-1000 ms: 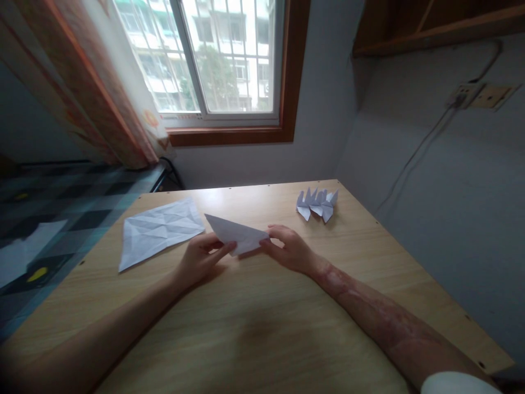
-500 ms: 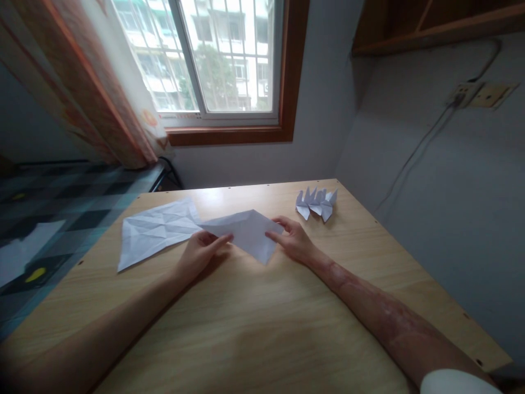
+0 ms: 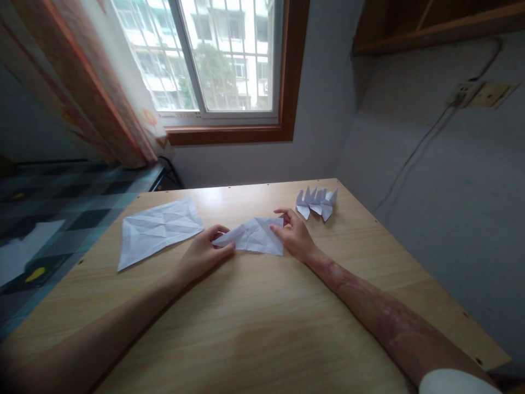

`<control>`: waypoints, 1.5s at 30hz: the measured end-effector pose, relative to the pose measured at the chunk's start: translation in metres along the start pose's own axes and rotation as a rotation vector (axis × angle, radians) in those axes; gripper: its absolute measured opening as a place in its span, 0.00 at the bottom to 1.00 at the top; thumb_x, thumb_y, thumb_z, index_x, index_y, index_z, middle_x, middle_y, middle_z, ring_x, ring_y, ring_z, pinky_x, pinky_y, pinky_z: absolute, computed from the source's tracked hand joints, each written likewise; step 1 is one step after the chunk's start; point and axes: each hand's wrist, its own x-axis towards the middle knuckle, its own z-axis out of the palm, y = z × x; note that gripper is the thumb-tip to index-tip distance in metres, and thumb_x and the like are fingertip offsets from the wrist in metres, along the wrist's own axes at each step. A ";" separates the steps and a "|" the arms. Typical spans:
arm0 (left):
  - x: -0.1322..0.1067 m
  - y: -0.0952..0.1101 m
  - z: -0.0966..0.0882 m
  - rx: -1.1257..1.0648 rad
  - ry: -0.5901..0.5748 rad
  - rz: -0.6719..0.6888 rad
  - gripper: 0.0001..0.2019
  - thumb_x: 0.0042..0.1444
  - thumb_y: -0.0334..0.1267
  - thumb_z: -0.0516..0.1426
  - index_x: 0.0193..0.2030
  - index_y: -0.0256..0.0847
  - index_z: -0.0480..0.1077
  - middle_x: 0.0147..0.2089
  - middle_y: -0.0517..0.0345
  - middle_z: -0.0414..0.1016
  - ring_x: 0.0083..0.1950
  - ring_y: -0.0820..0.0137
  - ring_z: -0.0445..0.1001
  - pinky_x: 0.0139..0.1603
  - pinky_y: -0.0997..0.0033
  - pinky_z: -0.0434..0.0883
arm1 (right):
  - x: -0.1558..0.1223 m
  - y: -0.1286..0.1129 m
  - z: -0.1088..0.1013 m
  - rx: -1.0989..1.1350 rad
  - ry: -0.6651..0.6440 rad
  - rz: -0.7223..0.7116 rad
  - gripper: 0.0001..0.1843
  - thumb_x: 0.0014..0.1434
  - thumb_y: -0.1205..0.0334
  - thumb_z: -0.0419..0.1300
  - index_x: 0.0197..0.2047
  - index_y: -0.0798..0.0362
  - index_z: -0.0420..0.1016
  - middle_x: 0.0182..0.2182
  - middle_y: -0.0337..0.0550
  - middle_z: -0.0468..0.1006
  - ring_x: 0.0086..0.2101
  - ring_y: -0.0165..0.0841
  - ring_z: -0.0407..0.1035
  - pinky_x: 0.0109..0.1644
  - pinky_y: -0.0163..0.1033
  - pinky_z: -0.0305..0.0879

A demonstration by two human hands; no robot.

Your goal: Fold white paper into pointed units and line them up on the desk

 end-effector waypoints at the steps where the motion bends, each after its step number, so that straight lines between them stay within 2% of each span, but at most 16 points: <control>1: 0.000 -0.001 0.000 0.088 0.024 0.046 0.12 0.55 0.41 0.68 0.45 0.41 0.79 0.37 0.57 0.84 0.37 0.63 0.82 0.38 0.67 0.76 | 0.000 0.001 0.000 -0.019 0.018 -0.004 0.27 0.62 0.52 0.72 0.61 0.49 0.76 0.40 0.40 0.80 0.38 0.34 0.77 0.38 0.35 0.77; 4: -0.001 -0.004 0.000 0.334 0.075 0.191 0.15 0.55 0.37 0.66 0.50 0.41 0.78 0.44 0.52 0.84 0.47 0.56 0.81 0.53 0.54 0.78 | -0.001 0.002 0.000 -0.094 0.034 -0.038 0.26 0.61 0.54 0.73 0.60 0.50 0.77 0.44 0.44 0.81 0.42 0.38 0.78 0.44 0.39 0.78; 7: -0.002 -0.005 0.000 0.451 0.039 0.330 0.17 0.59 0.36 0.64 0.55 0.43 0.77 0.61 0.45 0.81 0.60 0.50 0.79 0.65 0.44 0.75 | -0.001 -0.001 -0.002 -0.198 0.041 -0.097 0.25 0.60 0.55 0.73 0.59 0.49 0.79 0.47 0.46 0.83 0.46 0.41 0.78 0.53 0.46 0.79; 10: -0.004 -0.003 0.002 0.479 -0.101 0.477 0.20 0.65 0.33 0.60 0.63 0.46 0.75 0.74 0.45 0.73 0.72 0.50 0.73 0.72 0.44 0.72 | -0.002 -0.009 -0.003 -0.288 0.067 -0.174 0.21 0.62 0.56 0.72 0.57 0.49 0.80 0.48 0.46 0.84 0.46 0.43 0.78 0.58 0.52 0.77; 14: -0.008 0.002 0.004 0.522 -0.286 0.604 0.22 0.71 0.34 0.57 0.70 0.47 0.72 0.75 0.48 0.74 0.72 0.52 0.74 0.74 0.45 0.72 | -0.006 -0.021 -0.002 -0.387 -0.009 -0.291 0.16 0.65 0.59 0.69 0.56 0.49 0.82 0.49 0.49 0.86 0.49 0.45 0.80 0.60 0.55 0.77; 16: -0.009 0.005 0.004 0.531 -0.298 0.606 0.22 0.71 0.36 0.58 0.71 0.47 0.72 0.73 0.47 0.77 0.69 0.52 0.77 0.71 0.45 0.74 | -0.010 -0.027 0.000 -0.414 -0.114 -0.343 0.18 0.68 0.62 0.66 0.60 0.48 0.81 0.55 0.51 0.86 0.54 0.47 0.80 0.64 0.56 0.76; 21: -0.010 0.006 0.003 0.532 -0.254 0.599 0.20 0.71 0.40 0.60 0.68 0.47 0.75 0.66 0.45 0.81 0.63 0.52 0.80 0.66 0.47 0.77 | -0.018 -0.039 0.003 -0.381 -0.372 -0.401 0.34 0.68 0.66 0.65 0.75 0.46 0.69 0.61 0.50 0.85 0.57 0.44 0.82 0.64 0.52 0.79; 24: -0.010 0.005 0.003 0.544 -0.243 0.592 0.19 0.71 0.40 0.61 0.67 0.46 0.75 0.66 0.44 0.81 0.63 0.51 0.80 0.65 0.48 0.77 | -0.019 -0.045 0.004 -0.467 -0.482 -0.501 0.31 0.68 0.62 0.68 0.73 0.47 0.74 0.64 0.53 0.83 0.62 0.48 0.79 0.68 0.56 0.76; 27: -0.010 0.005 0.004 0.562 -0.233 0.579 0.19 0.71 0.41 0.61 0.66 0.44 0.74 0.69 0.43 0.79 0.64 0.50 0.79 0.65 0.46 0.77 | -0.016 -0.046 0.003 -0.511 -0.561 -0.558 0.27 0.72 0.62 0.64 0.73 0.46 0.76 0.67 0.52 0.80 0.67 0.49 0.75 0.73 0.59 0.72; 31: -0.009 0.005 0.004 0.570 -0.251 0.583 0.21 0.71 0.40 0.60 0.69 0.44 0.72 0.71 0.45 0.77 0.65 0.50 0.78 0.67 0.45 0.75 | -0.015 -0.040 0.002 -0.556 -0.616 -0.534 0.29 0.76 0.67 0.56 0.78 0.46 0.70 0.73 0.49 0.73 0.72 0.45 0.69 0.77 0.59 0.67; 37: -0.009 0.006 0.003 0.587 -0.254 0.579 0.27 0.73 0.42 0.59 0.76 0.46 0.67 0.75 0.46 0.74 0.64 0.50 0.78 0.67 0.45 0.74 | -0.020 -0.032 0.002 -0.642 -0.631 -0.463 0.36 0.79 0.57 0.58 0.84 0.43 0.54 0.80 0.49 0.59 0.78 0.46 0.56 0.82 0.62 0.57; 41: -0.009 0.005 0.003 0.633 -0.269 0.564 0.28 0.75 0.44 0.57 0.79 0.48 0.64 0.79 0.48 0.69 0.65 0.50 0.77 0.68 0.44 0.72 | -0.022 -0.034 0.003 -0.610 -0.649 -0.460 0.38 0.78 0.56 0.59 0.85 0.47 0.53 0.81 0.52 0.57 0.79 0.47 0.54 0.83 0.60 0.56; 45: -0.011 0.005 0.003 0.661 -0.268 0.551 0.27 0.75 0.46 0.57 0.78 0.48 0.66 0.77 0.49 0.73 0.68 0.49 0.75 0.70 0.44 0.70 | -0.019 -0.040 0.001 -0.581 -0.678 -0.470 0.37 0.78 0.58 0.59 0.84 0.49 0.56 0.80 0.54 0.60 0.78 0.47 0.56 0.82 0.60 0.58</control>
